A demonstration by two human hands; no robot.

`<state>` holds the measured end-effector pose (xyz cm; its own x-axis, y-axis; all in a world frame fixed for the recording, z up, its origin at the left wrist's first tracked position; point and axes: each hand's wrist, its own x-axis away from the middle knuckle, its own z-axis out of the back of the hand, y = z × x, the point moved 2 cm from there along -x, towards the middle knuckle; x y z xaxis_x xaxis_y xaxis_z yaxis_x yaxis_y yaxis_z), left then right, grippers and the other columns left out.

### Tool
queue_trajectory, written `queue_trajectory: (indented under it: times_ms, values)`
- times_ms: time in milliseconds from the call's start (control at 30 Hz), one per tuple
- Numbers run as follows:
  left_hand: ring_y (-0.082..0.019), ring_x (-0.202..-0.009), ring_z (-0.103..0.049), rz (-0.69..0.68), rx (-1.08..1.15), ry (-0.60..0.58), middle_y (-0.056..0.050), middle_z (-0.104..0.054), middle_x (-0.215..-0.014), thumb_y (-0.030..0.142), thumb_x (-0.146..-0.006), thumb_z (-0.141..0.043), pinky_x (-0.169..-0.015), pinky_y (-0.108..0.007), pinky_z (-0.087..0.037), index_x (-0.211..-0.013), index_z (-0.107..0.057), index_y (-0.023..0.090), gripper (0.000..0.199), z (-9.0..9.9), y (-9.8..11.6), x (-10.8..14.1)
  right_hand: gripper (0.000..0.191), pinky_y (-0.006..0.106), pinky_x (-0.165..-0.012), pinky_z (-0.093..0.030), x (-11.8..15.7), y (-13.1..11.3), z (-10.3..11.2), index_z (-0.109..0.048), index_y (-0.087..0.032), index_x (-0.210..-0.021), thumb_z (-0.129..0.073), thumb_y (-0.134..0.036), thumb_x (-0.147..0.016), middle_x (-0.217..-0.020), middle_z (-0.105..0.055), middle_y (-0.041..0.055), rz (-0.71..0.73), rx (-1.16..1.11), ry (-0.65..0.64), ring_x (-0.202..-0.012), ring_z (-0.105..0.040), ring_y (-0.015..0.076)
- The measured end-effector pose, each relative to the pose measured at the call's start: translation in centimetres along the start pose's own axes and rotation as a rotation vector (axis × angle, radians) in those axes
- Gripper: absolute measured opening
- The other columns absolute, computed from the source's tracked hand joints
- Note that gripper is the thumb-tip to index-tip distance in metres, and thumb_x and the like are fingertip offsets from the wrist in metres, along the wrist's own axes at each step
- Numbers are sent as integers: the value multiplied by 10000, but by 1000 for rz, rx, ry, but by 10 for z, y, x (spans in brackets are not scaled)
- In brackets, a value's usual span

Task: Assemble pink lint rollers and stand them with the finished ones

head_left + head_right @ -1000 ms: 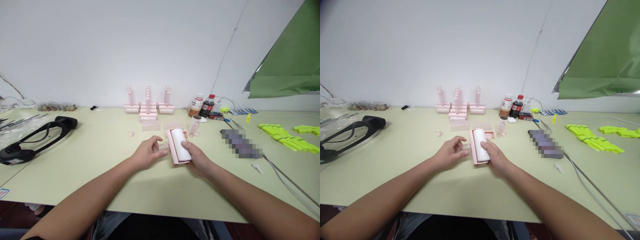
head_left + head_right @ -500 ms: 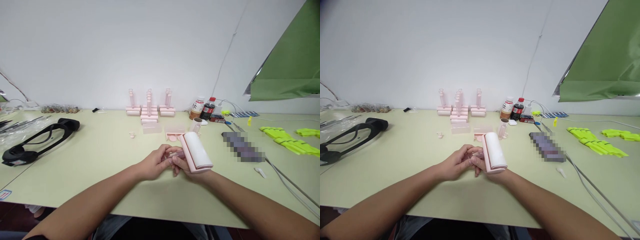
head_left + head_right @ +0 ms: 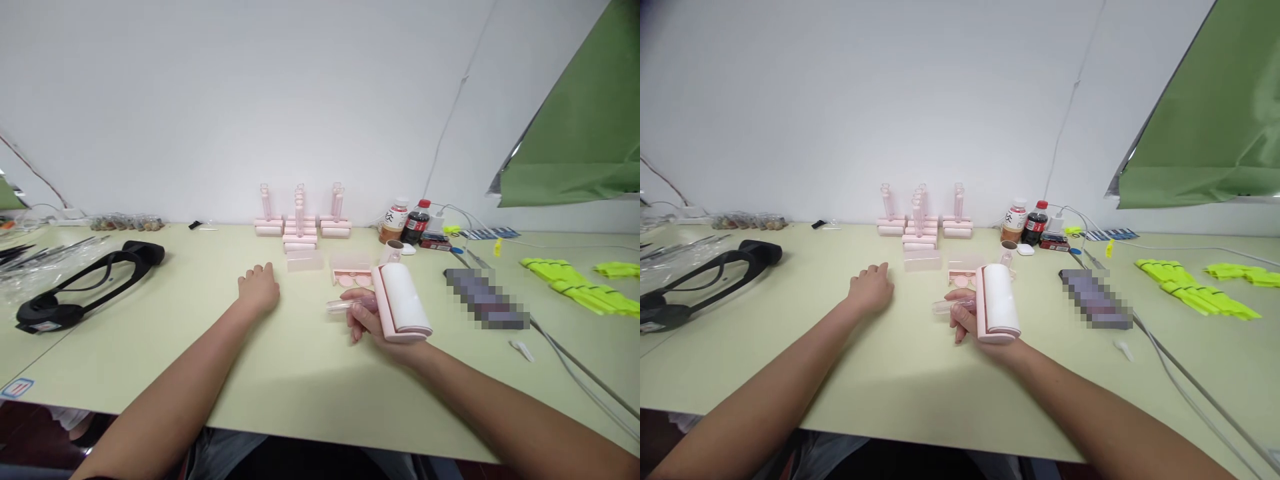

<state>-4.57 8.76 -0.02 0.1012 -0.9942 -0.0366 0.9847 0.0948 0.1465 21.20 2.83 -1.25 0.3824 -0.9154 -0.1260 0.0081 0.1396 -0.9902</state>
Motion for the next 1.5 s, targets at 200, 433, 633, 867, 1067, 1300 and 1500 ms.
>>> queue_trajectory:
  times_ms: [200,433,633,867,1067,1300,1500]
  values:
    - [-284,-907,-611,-124,52,-57,-154,-644,-1018,240,-850,-440,-716,-360,-436,-985,-598,163,222,1,9,13,498,273,-498,-505,-1,-5,-1,-560,-190,-1066,-621,-603,-794,-677,-586,-27,-13,13,23,-485,-593,118]
    - [-128,-575,-537,-236,754,-250,-16,-627,-730,435,-812,-570,-513,-244,-374,-812,-617,180,259,-8,30,28,505,281,-474,-510,-4,0,0,-560,-184,-1056,-634,-600,-779,-644,-586,-33,23,-41,100,-463,-591,126]
    - [-60,-474,-502,-243,1348,-515,7,-603,-735,501,-736,-691,-419,-203,-331,-887,-597,155,389,-10,48,38,429,275,-507,-510,-3,-2,3,-557,-185,-1064,-638,-528,-821,-667,-595,-27,45,-124,161,-493,-593,121]
    - [-78,-540,-589,-285,1460,-638,-25,-655,-835,468,-716,-759,-489,-214,-426,-955,-607,151,425,-12,53,46,431,271,-494,-510,-2,-1,3,-555,-189,-1057,-665,-521,-804,-651,-605,-30,32,-196,106,-483,-595,125]
    - [-59,-498,-516,-394,1426,-681,-10,-613,-751,507,-750,-719,-488,-218,-368,-990,-643,128,455,-15,58,54,388,240,-444,-498,-1,6,3,-624,-161,-1052,-632,-490,-848,-655,-631,-3,61,-272,-65,-468,-584,112]
    - [-57,-482,-403,-481,1345,-776,37,-494,-600,583,-832,-584,-462,-207,-292,-865,-608,131,454,-14,60,63,292,249,-428,-495,2,8,2,-644,-163,-1063,-595,-395,-894,-653,-641,-3,42,-308,-202,-430,-556,103]
    - [-54,-457,-309,-575,1210,-858,52,-432,-577,571,-873,-528,-441,-220,-218,-893,-604,122,456,-7,56,66,235,252,-428,-492,5,8,1,-659,-144,-992,-614,-341,-872,-599,-642,-4,-3,-305,-268,-412,-546,107]
